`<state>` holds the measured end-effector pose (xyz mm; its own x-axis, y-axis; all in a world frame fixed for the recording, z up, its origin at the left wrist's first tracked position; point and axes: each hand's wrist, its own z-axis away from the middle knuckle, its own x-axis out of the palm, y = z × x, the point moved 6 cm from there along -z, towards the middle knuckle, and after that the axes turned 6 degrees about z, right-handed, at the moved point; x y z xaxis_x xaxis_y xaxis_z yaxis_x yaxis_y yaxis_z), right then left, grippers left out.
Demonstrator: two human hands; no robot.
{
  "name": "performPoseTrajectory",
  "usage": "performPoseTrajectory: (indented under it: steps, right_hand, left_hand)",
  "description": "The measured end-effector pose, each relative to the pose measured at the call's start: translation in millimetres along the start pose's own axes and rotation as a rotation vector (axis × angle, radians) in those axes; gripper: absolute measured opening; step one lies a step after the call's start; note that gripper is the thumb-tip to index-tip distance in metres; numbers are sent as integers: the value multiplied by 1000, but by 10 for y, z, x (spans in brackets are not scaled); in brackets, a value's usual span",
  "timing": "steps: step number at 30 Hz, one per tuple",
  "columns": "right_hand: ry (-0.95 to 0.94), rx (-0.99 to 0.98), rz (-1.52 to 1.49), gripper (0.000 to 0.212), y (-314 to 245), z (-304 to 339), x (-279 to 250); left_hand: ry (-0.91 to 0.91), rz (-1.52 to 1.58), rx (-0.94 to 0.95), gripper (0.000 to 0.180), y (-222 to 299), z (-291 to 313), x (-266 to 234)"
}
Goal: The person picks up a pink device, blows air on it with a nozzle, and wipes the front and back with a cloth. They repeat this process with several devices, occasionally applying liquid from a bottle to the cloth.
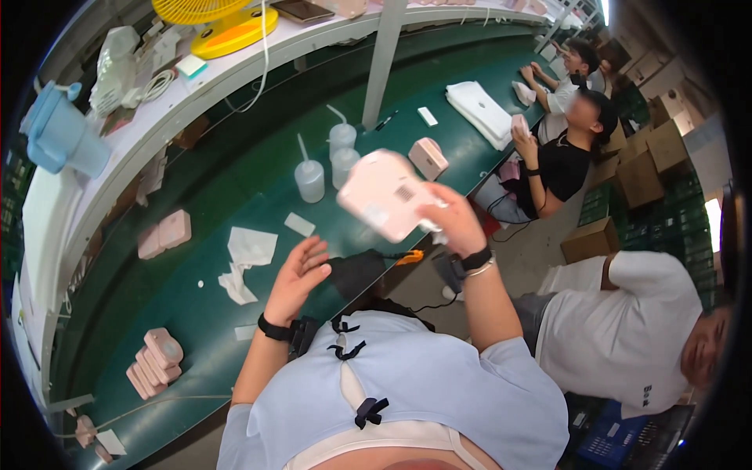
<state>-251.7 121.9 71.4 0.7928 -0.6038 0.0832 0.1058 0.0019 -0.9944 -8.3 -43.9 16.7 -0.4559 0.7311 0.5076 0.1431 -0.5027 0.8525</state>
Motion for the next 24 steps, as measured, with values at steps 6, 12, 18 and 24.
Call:
performPoseTrajectory:
  steps: [6, 12, 18, 24]
  right_hand:
    - [743, -244, 774, 39, 671, -495, -2379]
    - [786, 23, 621, 46, 2014, -1150, -3882]
    - [581, 88, 286, 52, 2458, -1687, -3745]
    - [671, 68, 678, 52, 2191, -1510, -3727]
  left_hand:
    - [97, -125, -212, 52, -490, 24, -326]
    - [403, -529, -215, 55, -260, 234, -468]
    - [637, -957, -342, 66, -52, 654, -1119]
    - [821, -381, -272, 58, -39, 487, -2342]
